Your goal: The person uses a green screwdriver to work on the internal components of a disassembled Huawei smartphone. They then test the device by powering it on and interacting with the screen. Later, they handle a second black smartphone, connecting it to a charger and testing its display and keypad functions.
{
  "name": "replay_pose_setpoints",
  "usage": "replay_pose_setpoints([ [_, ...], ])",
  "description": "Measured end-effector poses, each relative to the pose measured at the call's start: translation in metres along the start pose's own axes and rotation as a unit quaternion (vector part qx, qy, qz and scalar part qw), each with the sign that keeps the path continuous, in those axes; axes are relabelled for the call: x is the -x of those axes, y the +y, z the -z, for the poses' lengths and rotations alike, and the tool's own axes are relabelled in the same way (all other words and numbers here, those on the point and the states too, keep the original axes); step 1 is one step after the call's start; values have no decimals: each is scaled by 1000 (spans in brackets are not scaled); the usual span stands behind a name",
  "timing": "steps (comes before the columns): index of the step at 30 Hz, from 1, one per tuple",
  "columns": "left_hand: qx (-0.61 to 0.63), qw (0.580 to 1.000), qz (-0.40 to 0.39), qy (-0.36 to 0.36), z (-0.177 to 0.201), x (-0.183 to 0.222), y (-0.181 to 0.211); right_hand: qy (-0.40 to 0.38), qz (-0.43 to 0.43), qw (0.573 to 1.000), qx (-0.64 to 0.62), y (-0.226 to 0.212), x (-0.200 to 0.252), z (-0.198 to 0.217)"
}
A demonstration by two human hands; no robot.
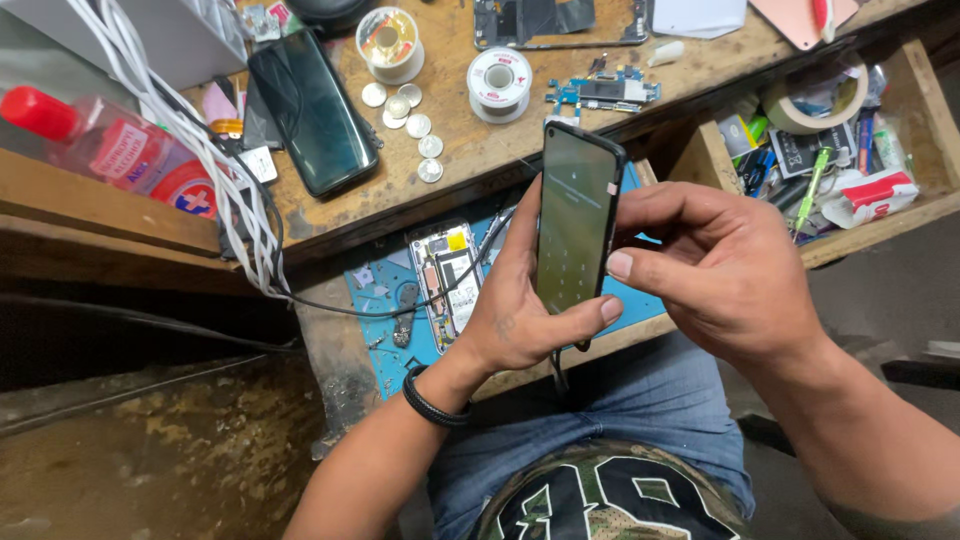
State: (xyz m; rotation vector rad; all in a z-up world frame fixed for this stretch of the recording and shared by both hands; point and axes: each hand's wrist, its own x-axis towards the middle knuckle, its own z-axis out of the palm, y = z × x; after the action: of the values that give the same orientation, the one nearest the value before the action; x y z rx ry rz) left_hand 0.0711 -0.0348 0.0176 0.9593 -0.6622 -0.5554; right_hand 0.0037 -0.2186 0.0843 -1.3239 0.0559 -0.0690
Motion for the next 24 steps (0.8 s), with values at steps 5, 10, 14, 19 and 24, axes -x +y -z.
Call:
replay_pose_setpoints([
  [5,-5,999,-20,28,4,2,-6,3,-23,999,-37,5,-1,-4],
  [10,-54,997,-40,49,5,8,-4,52,-40,995,-79,19,-2,-9],
  [14,30,999,-12,22,15,8,-6,45,-28,995,-86,21,-4,-3],
  [19,345,933,87,57,20,1,-27,71,-40,993,-90,18,-12,12],
  [24,366,922,125,26,28,6,-37,74,-43,992,-93,23,-8,18],
])
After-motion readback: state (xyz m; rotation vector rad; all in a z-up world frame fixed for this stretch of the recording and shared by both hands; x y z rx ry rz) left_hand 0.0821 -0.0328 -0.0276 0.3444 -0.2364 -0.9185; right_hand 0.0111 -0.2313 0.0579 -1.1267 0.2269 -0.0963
